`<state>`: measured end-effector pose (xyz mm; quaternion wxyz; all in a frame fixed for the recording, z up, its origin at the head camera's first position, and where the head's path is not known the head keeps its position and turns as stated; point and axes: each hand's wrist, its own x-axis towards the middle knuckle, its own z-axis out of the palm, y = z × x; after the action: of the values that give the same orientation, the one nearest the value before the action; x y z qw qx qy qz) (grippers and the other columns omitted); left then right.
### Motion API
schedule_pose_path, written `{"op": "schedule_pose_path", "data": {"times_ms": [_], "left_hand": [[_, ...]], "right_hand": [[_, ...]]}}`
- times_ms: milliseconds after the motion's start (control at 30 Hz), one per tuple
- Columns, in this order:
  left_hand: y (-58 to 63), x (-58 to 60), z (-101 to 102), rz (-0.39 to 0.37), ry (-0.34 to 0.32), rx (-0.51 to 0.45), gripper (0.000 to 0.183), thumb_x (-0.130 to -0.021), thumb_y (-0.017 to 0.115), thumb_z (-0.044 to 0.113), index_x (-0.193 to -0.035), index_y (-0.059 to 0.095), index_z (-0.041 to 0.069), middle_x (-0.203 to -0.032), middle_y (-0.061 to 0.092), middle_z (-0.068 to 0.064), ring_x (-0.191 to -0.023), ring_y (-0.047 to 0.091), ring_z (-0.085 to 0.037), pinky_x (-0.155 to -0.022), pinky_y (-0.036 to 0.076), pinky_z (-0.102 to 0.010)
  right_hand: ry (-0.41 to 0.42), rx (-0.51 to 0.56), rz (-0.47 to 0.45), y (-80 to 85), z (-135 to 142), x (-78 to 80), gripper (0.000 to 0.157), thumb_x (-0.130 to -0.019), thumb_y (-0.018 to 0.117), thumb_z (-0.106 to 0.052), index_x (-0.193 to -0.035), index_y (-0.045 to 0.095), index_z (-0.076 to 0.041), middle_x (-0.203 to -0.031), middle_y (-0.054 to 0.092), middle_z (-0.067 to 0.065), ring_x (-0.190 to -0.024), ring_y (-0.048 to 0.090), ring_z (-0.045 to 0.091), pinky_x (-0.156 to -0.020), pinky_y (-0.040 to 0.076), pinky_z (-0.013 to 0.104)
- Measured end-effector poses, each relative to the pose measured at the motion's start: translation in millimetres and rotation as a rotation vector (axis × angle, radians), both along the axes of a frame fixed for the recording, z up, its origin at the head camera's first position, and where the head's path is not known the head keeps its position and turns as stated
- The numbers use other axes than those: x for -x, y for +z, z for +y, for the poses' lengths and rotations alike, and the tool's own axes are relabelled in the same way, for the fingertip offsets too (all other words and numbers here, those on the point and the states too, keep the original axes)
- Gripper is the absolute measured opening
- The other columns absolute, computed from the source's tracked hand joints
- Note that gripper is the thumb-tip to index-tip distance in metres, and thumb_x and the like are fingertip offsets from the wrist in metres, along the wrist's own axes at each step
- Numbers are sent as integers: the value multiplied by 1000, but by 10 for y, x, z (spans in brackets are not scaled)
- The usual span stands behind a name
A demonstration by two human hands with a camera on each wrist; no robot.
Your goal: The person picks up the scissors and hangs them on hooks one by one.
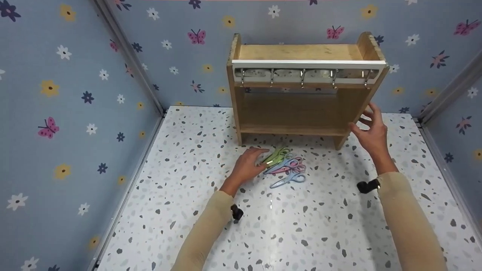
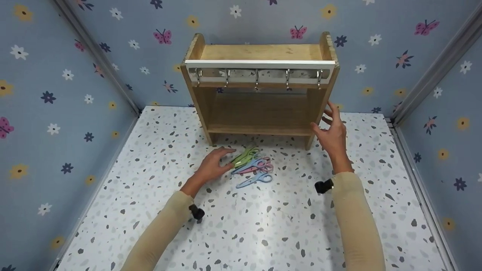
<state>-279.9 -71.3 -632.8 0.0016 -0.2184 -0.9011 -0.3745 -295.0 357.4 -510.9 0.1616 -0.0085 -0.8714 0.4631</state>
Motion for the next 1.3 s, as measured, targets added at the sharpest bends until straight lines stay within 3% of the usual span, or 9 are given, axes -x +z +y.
{"op": "schedule_pose_path", "data": {"times_ms": [133, 333, 400, 533, 767, 867, 1067, 1200, 1300], "left_hand": [[236, -126, 103, -24, 0, 38, 49, -105, 78, 26, -152, 69, 16, -155, 71, -15, -148, 62, -41, -124, 49, -62], [5, -28, 154, 30, -38, 18, 47, -104, 78, 30, -148, 72, 15, -148, 74, -14, -140, 67, -38, -119, 53, -60], [-45, -5, 185, 24, -37, 25, 46, -102, 79, 29, -146, 74, 16, -145, 75, -13, -136, 68, -38, -115, 55, -60], [-335, 99, 210, 54, -19, 68, 44, -100, 80, 36, -143, 76, 24, -137, 76, -5, -128, 68, -27, -108, 57, -51], [119, -170, 253, -10, -44, 104, 39, -105, 79, 25, -143, 77, 19, -138, 76, -8, -134, 68, -30, -115, 55, -54], [171, -214, 274, -34, -44, 116, 39, -104, 81, 23, -143, 77, 18, -139, 76, -10, -135, 67, -32, -118, 53, -55], [-197, -38, 263, -7, -64, 96, 38, -101, 84, 33, -138, 80, 22, -133, 78, -5, -128, 68, -29, -111, 56, -52], [-408, 73, 255, 41, -80, 123, 37, -102, 83, 39, -137, 81, 26, -132, 79, -2, -126, 70, -28, -109, 58, -49], [-461, 97, 253, 77, -87, 147, 38, -102, 82, 40, -137, 81, 25, -132, 80, -2, -126, 71, -28, -107, 58, -50]], "right_hand": [[6, 8, 19, -23, 2, 13, 87, -107, 77, -24, -179, 28, -31, -168, 58, 20, -152, 63, 45, -107, 62, 26], [-8, 12, 1, -39, -45, 30, 88, -108, 75, -23, -180, 25, -31, -169, 58, 19, -153, 63, 42, -117, 59, 56], [-13, 10, -1, -44, -61, 36, 88, -108, 75, -22, -180, 24, -31, -169, 58, 19, -152, 63, 41, -116, 58, 58], [-20, 18, -4, -55, -74, 45, 88, -109, 74, -18, -180, 23, -30, -168, 59, 19, -151, 65, 40, -116, 58, 59], [-26, 17, -26, -65, -28, 79, 88, -109, 73, -15, -179, 23, -33, -164, 62, 20, -146, 68, 41, -115, 59, 58], [-15, 12, -23, -67, -5, 90, 86, -109, 72, -14, -178, 25, -34, -161, 63, 20, -144, 69, 42, -112, 63, 45], [23, 13, 20, -75, 15, 88, 82, -109, 72, -13, -177, 30, -31, -152, 67, 22, -130, 74, 34, -87, 55, 4], [39, 14, 30, -61, 27, 96, 80, -108, 72, -14, -176, 32, -31, -145, 67, 17, -116, 67, 0, -86, 53, 4], [43, 7, 16, -48, 40, 111, 80, -109, 72, -16, -176, 32, -32, -144, 68, 16, -116, 68, 1, -88, 53, 5]]}}
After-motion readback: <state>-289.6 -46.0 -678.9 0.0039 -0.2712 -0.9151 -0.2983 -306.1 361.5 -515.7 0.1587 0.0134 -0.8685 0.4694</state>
